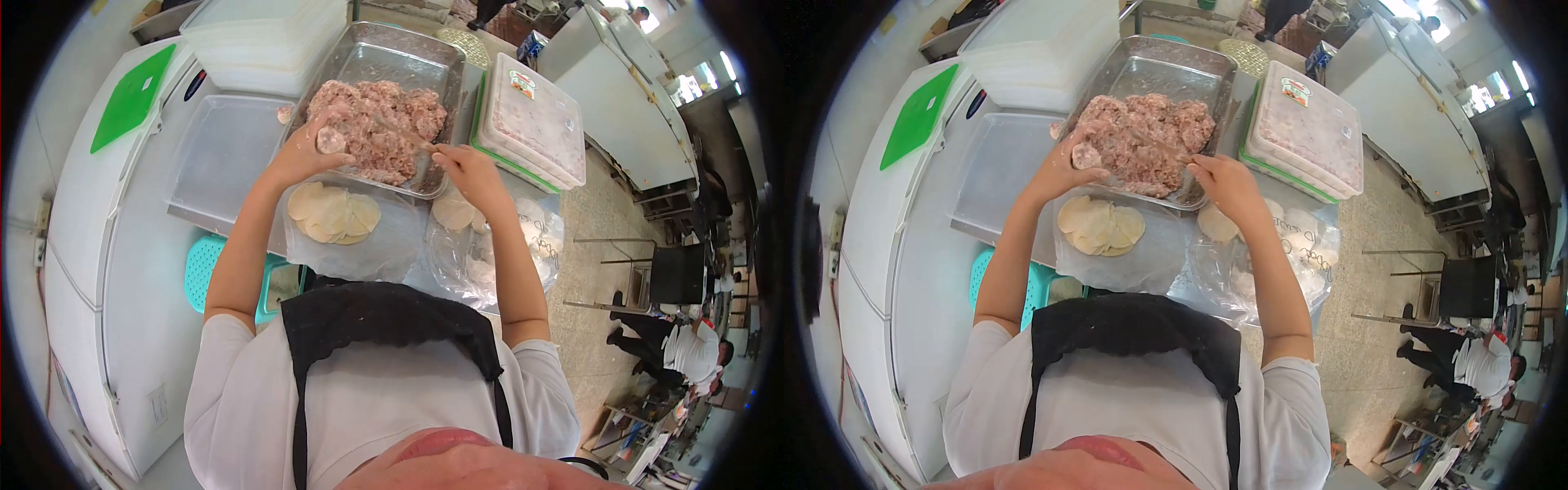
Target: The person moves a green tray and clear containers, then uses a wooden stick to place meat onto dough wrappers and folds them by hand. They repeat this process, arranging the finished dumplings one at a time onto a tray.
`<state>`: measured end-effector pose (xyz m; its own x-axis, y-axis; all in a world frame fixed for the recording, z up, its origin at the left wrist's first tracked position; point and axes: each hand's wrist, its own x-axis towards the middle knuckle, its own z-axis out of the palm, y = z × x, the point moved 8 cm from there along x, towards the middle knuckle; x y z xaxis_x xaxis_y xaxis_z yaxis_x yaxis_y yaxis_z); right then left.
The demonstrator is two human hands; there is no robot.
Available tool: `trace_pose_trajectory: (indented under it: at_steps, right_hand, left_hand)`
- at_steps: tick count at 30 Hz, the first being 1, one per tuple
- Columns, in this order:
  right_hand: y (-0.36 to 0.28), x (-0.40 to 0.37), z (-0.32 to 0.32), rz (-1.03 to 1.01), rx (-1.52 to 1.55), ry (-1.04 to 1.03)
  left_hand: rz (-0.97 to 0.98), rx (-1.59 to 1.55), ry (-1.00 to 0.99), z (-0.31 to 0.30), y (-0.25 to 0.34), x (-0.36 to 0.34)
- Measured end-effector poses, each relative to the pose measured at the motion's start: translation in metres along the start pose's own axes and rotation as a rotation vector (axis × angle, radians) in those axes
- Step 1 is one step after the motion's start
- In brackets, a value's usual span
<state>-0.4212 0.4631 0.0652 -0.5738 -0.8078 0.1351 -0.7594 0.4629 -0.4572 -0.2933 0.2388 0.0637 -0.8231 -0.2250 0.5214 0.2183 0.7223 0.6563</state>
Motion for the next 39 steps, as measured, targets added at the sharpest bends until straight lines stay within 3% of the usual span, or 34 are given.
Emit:
trace_pose_trajectory:
  at_steps: [2,4,5,8,9,10,11,13,18,20,21,24,26,28,32,34,35,39]
  right_hand:
    - [-0.015,-0.003,0.004,0.056,0.174,-0.004]
    - [-0.047,-0.006,0.018,-0.224,0.309,0.042]
    - [-0.048,-0.003,0.022,-0.216,0.309,0.043]
    - [-0.052,0.007,0.025,-0.195,0.345,-0.089]
    - [-0.058,0.008,0.007,-0.165,0.128,-0.027]
    - [-0.066,0.011,-0.006,-0.136,-0.089,0.035]
    - [-0.082,0.011,-0.004,-0.137,-0.092,0.034]
    - [-0.116,0.007,0.005,-0.162,-0.056,0.069]
    - [-0.13,0.031,-0.006,-0.139,-0.125,0.067]
    - [-0.146,0.031,-0.009,-0.049,0.053,0.057]
    - [-0.167,0.033,0.002,-0.164,0.137,0.057]
    - [-0.168,0.044,0.065,-0.128,0.159,0.002]
    - [-0.17,0.049,0.066,-0.168,0.1,0.053]
    - [-0.161,0.047,0.067,0.043,0.114,-0.051]
    - [-0.138,0.028,0.077,0.172,0.166,-0.031]
    - [-0.122,0.015,0.076,0.195,0.257,0.137]
    - [-0.12,0.011,0.074,0.202,0.254,0.141]
    - [-0.103,-0.007,0.067,0.383,0.331,0.179]
  left_hand:
    - [-0.179,-0.198,-0.276,0.012,-0.001,0.0]
    - [-0.28,-0.22,-0.357,0.009,0.011,0.006]
    - [-0.376,-0.242,-0.441,0.012,0.008,0.002]
    - [-0.227,-0.045,-0.328,0.002,-0.014,-0.003]
    - [-0.223,-0.047,-0.328,0.003,-0.031,-0.005]
    - [-0.307,-0.094,-0.368,0.006,-0.054,-0.007]
    - [-0.394,-0.142,-0.405,0.007,-0.077,-0.013]
    - [-0.336,-0.086,-0.369,-0.009,-0.07,-0.01]
    - [-0.065,-0.085,-0.225,-0.058,-0.05,-0.006]
    - [-0.332,-0.352,-0.498,-0.061,-0.048,-0.009]
    - [-0.33,-0.355,-0.507,-0.065,-0.053,-0.009]
    - [-0.341,-0.27,-0.516,-0.078,-0.073,-0.01]
    - [-0.516,-0.215,-0.47,-0.094,-0.095,-0.016]
    - [-0.436,-0.191,-0.438,-0.109,-0.125,-0.025]
    - [-0.291,0.013,-0.334,-0.117,-0.232,-0.042]
    - [-0.257,0.134,-0.327,-0.104,-0.274,-0.043]
    - [-0.227,0.262,-0.311,-0.102,-0.284,-0.04]
    - [-0.281,0.199,-0.274,-0.095,-0.254,-0.02]
